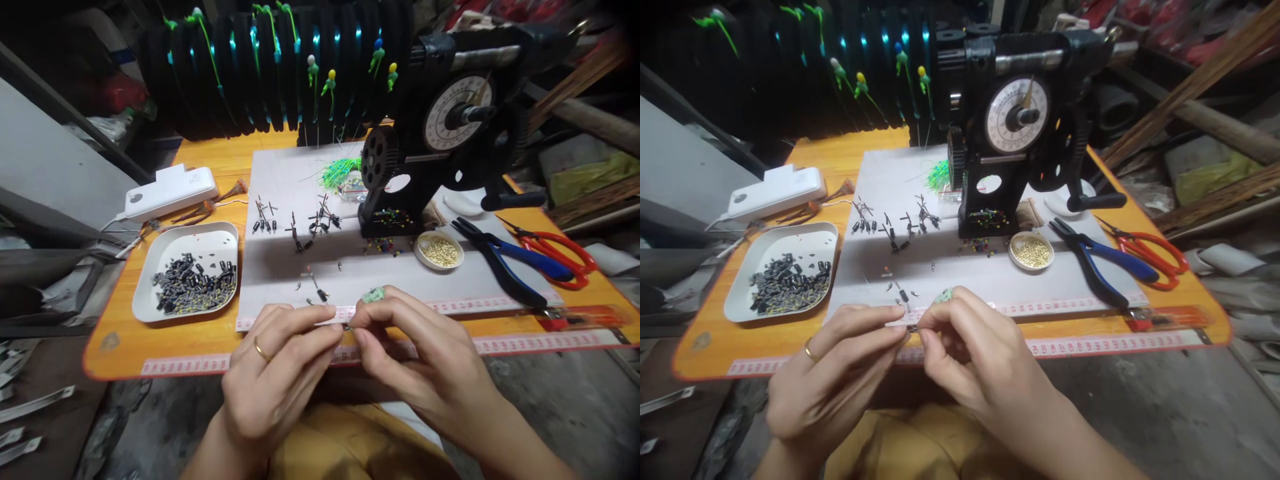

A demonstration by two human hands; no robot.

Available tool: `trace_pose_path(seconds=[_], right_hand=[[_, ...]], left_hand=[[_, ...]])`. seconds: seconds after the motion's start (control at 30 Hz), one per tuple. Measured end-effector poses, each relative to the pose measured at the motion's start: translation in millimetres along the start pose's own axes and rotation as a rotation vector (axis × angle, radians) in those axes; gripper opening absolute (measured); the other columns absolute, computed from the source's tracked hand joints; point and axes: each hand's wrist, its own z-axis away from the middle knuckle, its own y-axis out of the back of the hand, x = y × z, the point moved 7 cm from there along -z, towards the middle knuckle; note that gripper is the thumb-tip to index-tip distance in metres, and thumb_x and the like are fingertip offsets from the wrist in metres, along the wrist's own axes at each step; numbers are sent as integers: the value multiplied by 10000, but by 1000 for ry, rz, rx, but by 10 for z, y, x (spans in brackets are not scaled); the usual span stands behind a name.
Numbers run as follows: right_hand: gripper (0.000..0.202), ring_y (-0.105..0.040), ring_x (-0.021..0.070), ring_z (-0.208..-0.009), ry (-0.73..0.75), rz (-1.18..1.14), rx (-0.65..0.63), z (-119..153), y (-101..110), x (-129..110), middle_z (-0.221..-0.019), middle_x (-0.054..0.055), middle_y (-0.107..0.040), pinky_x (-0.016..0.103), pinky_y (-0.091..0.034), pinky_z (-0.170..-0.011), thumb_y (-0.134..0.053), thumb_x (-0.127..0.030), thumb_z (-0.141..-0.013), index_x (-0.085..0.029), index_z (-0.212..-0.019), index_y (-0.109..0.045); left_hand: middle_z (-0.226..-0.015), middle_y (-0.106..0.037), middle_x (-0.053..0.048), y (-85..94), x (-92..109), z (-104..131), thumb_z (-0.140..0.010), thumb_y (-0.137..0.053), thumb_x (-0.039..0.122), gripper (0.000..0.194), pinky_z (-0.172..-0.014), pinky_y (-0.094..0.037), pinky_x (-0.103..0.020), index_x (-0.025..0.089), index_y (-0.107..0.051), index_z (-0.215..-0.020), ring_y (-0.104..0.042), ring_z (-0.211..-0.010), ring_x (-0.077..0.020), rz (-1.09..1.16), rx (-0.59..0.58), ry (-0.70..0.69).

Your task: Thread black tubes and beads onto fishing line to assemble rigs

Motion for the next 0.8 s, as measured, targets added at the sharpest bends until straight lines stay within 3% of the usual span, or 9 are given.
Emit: trace_pose_path(seconds=[0.17,0.33,0.53,0.8], right_hand=[[122,-550,140,-664,114,187,60,-13,-42,-10,-757,20,-580,248,-461,-595,-540,-58,-943,-177,-943,-568],[100,-511,178,-666,186,394,54,-17,-109,35,-728,40,-600,301,-438,-598,-546,-89,-957,-175,-915,-573],[100,-457,186,-680,184,416,12,8,-145,101,-719,43,-550,318,-395,-609,-579,-63,-937,-156,-905,-565],[117,-429,174,-685,178,405,28,19,-139,113,-720,35,-529,313,-361,-629,-594,-36,-933,-141,-888,-571]], left_hand=[[-813,-741,-40,-110,-32,5,-850,-691,48,219,-673,-525,-312,199,-687,-1008,-657,-716,-177,-158,-62,-28],[-770,-704,-31,-227,-148,-58,-838,-652,69,123,-702,-423,-368,188,-635,-866,-562,-746,-206,-309,-132,57],[-761,-629,-46,-308,-227,-93,-833,-616,98,106,-689,-358,-378,175,-648,-767,-519,-761,-225,-339,-187,153],[-802,-630,-53,-298,-294,-112,-841,-633,115,94,-723,-360,-386,162,-694,-788,-522,-824,-238,-281,-269,281]])
